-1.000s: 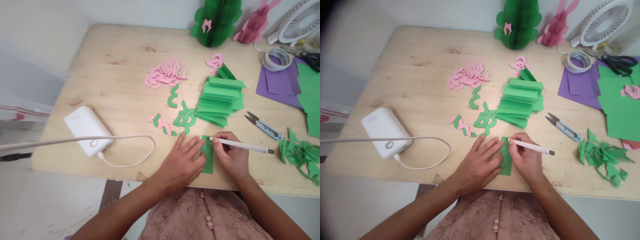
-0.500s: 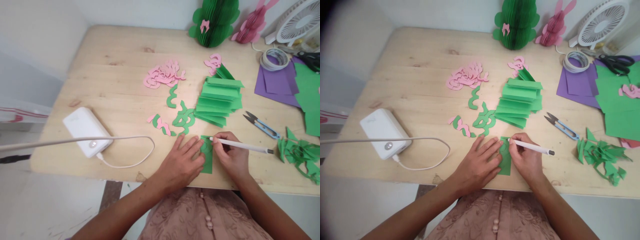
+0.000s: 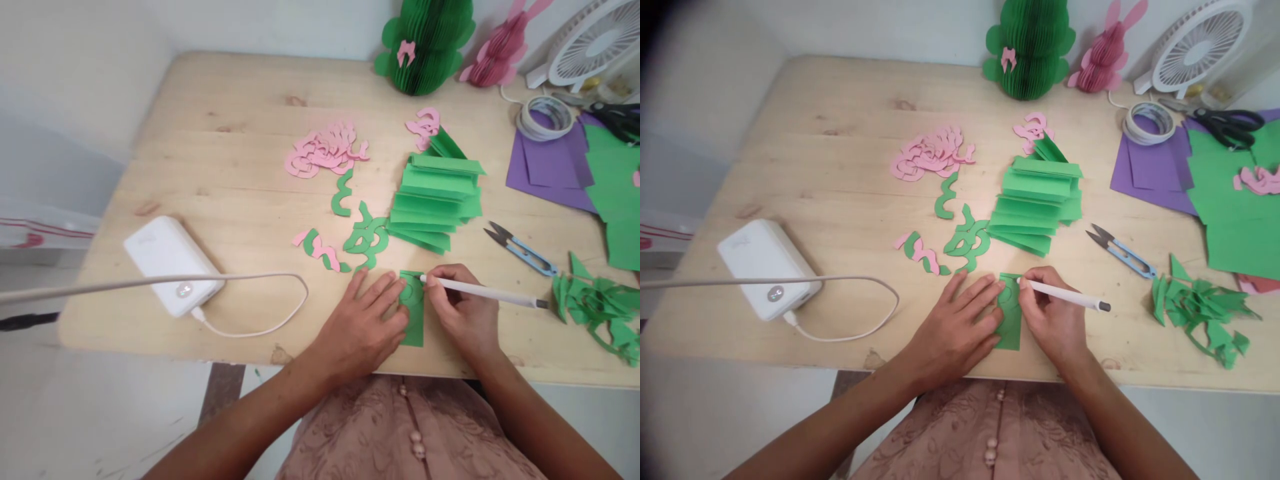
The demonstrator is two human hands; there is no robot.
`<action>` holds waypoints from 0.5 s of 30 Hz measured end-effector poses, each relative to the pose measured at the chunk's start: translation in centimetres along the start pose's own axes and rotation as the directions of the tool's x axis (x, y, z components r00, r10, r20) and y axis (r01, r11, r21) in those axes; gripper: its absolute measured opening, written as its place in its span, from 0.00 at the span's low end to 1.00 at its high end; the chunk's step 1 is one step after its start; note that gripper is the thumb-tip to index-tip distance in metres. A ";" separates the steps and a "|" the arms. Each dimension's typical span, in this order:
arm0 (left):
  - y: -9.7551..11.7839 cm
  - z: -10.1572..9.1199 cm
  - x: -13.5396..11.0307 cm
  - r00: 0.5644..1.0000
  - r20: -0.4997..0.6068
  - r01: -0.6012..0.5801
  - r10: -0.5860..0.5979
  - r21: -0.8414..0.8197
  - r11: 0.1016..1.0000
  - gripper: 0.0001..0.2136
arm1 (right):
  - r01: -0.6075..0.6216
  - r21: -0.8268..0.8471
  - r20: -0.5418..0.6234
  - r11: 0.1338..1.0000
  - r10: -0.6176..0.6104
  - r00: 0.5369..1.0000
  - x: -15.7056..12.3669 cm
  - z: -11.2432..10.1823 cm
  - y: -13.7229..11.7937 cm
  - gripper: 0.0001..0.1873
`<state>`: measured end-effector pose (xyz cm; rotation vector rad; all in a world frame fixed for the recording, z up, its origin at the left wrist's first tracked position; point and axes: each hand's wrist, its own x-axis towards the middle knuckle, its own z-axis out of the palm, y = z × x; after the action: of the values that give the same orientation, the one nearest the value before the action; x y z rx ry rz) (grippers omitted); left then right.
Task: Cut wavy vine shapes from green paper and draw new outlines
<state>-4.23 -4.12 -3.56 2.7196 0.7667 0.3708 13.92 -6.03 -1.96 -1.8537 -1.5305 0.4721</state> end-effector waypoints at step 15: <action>-0.1 0.1 0.0 1.000 0.010 0.001 -0.001 -0.015 1.000 0.12 | 0.009 0.017 -0.004 1.000 -0.009 1.000 -0.3 -0.3 0.2 0.05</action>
<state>-4.27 -4.11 -3.65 2.7050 0.7594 0.3608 14.19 -6.40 -1.95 -1.8324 -1.5272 0.4754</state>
